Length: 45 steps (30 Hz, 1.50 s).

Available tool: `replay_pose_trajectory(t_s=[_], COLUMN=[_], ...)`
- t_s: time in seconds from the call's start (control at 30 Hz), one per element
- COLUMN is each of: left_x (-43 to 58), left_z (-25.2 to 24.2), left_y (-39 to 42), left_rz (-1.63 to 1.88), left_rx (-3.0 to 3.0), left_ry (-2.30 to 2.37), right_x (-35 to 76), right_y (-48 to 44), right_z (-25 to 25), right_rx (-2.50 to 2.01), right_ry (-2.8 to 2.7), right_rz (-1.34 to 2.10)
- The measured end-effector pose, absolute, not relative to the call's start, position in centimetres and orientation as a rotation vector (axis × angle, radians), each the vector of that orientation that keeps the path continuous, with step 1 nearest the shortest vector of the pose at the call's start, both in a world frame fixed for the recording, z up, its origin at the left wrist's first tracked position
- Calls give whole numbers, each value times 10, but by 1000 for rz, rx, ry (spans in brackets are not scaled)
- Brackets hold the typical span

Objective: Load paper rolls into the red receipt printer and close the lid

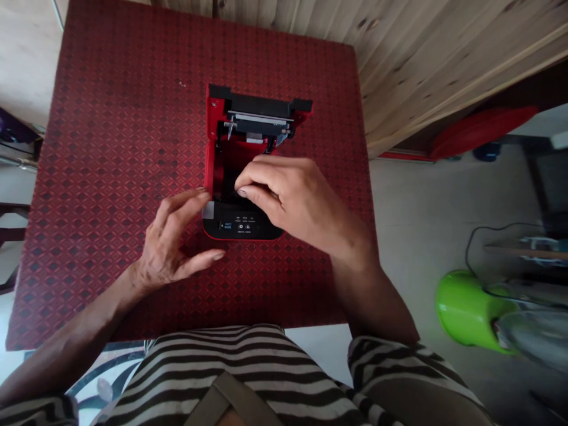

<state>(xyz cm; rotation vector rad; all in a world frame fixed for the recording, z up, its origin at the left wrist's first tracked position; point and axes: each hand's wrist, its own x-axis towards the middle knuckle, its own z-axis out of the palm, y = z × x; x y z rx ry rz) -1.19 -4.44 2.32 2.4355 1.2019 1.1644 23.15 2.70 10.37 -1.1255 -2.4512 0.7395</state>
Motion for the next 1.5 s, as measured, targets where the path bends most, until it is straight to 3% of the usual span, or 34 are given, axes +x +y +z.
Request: replay_pose_trajectory(t_s=[0.23, 0.4, 0.63, 0.93, 1.23, 1.5], left_x=[-24, -5, 0, -15, -14, -10], left_z=[76, 94, 83, 46, 42, 46], left_y=[18, 66, 25, 3, 7, -13], left_rz=[1238, 1095, 1125, 1036, 1036, 1050], left_rx=[2565, 2518, 2471, 2593, 2865, 2759], left_ry=[1291, 1157, 1002, 897, 835, 1022], right_x=[223, 219, 213, 208, 205, 225], right_y=[-25, -34, -44, -47, -41, -53], right_z=[84, 73, 75, 69, 61, 63], right_rx=[-1178, -1051, -1003, -1117, -1077, -1017], right_ry=[-2452, -2543, -2452, -2367, -2269, -2050], right_rz=[143, -82, -335, -282, -330, -170])
